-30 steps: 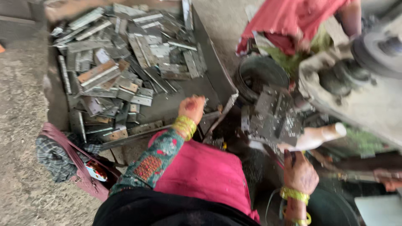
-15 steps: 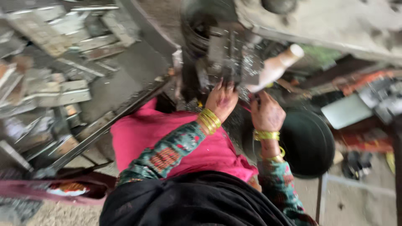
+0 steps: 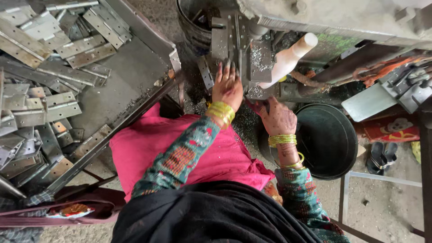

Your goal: The person repeatedly picks up small metal plates from a bin, places them under a drill press, and operates the machine to drill holes. The person then removes the plates and places them into a bucket. The task is performed continuously throughout the clip.

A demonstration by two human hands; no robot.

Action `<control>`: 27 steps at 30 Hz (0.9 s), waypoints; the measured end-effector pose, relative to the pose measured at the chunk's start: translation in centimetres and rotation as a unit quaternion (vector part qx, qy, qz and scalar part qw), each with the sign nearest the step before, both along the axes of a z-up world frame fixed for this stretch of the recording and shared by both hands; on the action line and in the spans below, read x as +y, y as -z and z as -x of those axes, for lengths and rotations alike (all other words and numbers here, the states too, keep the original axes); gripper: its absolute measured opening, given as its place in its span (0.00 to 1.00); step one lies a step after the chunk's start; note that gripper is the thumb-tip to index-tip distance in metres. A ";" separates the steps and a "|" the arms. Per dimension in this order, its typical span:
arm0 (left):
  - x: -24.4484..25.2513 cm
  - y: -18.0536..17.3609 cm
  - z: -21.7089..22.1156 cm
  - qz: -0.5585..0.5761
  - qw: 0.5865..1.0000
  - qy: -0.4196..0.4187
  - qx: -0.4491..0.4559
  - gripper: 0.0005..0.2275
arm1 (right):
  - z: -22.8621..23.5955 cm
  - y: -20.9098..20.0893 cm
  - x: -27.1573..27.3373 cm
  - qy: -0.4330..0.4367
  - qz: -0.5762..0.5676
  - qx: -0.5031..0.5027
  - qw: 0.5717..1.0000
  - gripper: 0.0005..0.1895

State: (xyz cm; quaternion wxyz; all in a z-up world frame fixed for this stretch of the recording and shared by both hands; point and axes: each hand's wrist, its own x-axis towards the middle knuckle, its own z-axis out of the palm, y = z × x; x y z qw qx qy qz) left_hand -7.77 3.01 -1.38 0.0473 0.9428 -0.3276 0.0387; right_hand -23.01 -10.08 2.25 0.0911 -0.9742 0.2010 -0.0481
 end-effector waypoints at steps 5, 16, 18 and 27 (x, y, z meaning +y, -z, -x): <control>-0.7 -0.7 -1.0 0.022 0.999 -0.016 -0.026 0.24 | 4.5 12.4 -0.2 0.021 -0.116 0.077 0.990 0.19; -1.5 -0.9 -2.2 0.011 0.998 0.002 -0.065 0.21 | 1.9 12.0 -4.9 -0.034 -0.041 0.073 0.996 0.20; -1.0 0.2 -1.2 0.003 0.997 0.032 -0.065 0.19 | 3.1 12.2 -3.8 -0.065 -0.058 0.003 0.996 0.20; 0.6 0.6 -0.5 0.084 0.977 0.010 -0.196 0.16 | 1.9 10.4 -2.6 -0.037 -0.023 0.095 0.994 0.20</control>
